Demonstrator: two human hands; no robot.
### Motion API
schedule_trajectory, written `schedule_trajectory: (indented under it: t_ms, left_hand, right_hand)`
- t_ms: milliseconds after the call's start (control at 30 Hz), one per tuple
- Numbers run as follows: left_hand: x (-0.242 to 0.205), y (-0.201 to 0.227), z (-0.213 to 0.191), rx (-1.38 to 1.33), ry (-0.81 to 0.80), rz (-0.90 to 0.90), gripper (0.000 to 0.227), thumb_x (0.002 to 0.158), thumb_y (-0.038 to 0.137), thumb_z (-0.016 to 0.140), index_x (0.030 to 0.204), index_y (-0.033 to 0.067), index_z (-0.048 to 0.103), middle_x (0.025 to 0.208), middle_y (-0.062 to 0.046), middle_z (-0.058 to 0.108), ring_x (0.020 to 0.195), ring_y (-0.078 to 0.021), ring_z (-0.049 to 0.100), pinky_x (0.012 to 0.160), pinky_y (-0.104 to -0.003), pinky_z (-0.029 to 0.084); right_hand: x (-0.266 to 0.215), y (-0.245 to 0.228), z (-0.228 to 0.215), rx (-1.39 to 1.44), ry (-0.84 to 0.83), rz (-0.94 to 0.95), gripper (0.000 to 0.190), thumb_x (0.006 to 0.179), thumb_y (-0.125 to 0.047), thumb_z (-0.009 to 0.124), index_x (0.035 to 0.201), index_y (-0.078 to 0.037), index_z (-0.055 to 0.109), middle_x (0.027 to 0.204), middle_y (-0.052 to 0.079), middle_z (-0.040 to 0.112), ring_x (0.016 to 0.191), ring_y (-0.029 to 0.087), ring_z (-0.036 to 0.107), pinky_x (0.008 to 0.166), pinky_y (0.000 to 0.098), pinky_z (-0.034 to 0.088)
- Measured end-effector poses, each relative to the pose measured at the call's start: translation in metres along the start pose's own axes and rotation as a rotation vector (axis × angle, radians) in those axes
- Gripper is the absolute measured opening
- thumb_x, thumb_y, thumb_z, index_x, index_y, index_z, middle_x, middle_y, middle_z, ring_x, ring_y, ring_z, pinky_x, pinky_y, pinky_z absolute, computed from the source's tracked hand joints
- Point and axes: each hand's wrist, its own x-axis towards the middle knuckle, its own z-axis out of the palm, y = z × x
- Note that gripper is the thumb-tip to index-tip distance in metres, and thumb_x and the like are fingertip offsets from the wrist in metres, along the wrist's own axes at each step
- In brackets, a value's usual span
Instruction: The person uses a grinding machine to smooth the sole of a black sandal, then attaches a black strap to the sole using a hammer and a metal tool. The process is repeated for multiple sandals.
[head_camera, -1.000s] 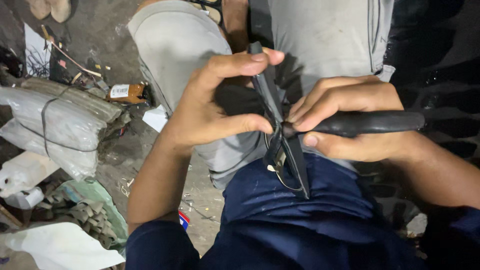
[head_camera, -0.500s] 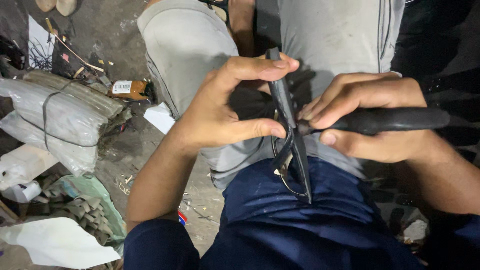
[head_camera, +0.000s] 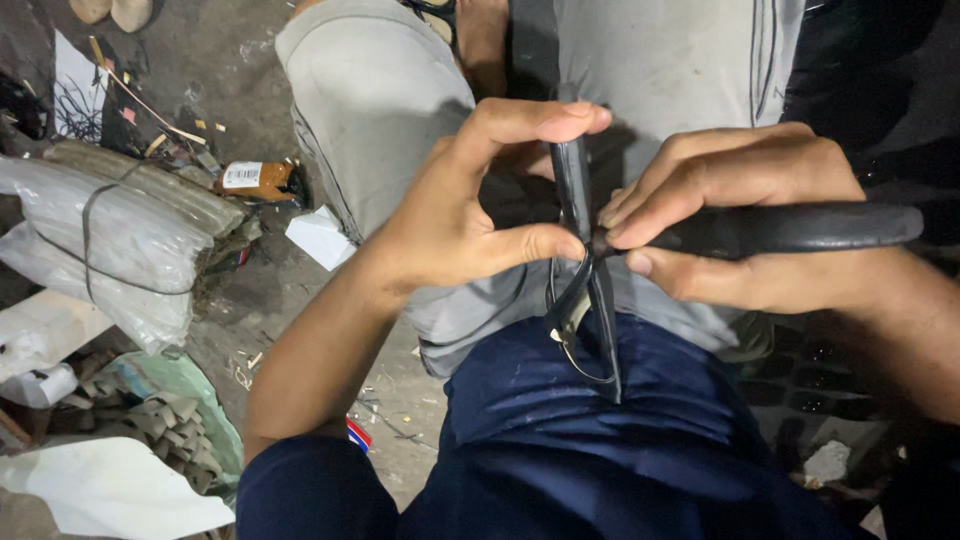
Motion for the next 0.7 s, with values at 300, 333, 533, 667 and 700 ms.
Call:
schedule_trajectory:
  t_ms: [300,333,533,667,700]
  left_hand:
    - [0.002,0.013,-0.006,-0.007,-0.013,0.11,0.073,0.093,0.014,0.092,0.147,0.0121,0.043,0.153,-0.011,0.052,0.145,-0.0213,0.05,0.122,-0.035,0.042]
    - [0.001,0.017,-0.005,-0.016,0.004,0.106,0.072,0.093,0.014,0.092,0.146,0.0122,0.044,0.153,-0.011,0.051,0.145,-0.0212,0.05,0.122,-0.035,0.042]
    - [0.001,0.047,-0.005,-0.008,0.033,0.014,0.073,0.097,0.019,0.087,0.15,0.0146,0.038,0.158,-0.011,0.044,0.144,-0.0253,0.049,0.121,-0.036,0.045]
    - [0.026,0.082,0.024,0.754,-0.138,0.153,0.08,0.092,0.032,0.085,0.155,0.0223,0.036,0.16,-0.008,0.043,0.129,-0.0282,0.056,0.102,-0.042,0.045]
    - [0.037,0.088,0.041,1.058,-0.209,0.198,0.079,0.089,0.037,0.085,0.154,0.0248,0.042,0.161,-0.008,0.046,0.12,-0.0306,0.061,0.088,-0.046,0.05]
  right_hand:
    - [-0.047,0.001,0.033,-0.377,0.042,0.157,0.05,0.087,-0.001,0.07,0.134,0.004,0.055,0.131,0.023,0.049,0.125,0.029,0.066,0.088,0.0293,0.058]
    - [-0.055,0.002,0.04,-0.472,-0.045,0.256,0.061,0.082,-0.002,0.071,0.141,0.001,0.053,0.137,0.023,0.048,0.12,0.029,0.065,0.086,0.0306,0.059]
    - [-0.077,-0.004,0.035,-0.655,-0.054,0.122,0.062,0.08,-0.014,0.074,0.139,-0.008,0.057,0.131,0.016,0.065,0.105,0.028,0.069,0.088,0.0368,0.059]
    - [-0.095,-0.02,0.004,-0.557,0.162,0.224,0.057,0.086,-0.025,0.076,0.139,-0.009,0.06,0.108,0.01,0.074,0.099,0.022,0.074,0.085,0.0322,0.058]
    - [-0.102,-0.023,-0.001,-0.541,0.186,0.281,0.063,0.084,-0.027,0.077,0.14,-0.007,0.06,0.103,0.008,0.076,0.094,0.02,0.075,0.081,0.0304,0.059]
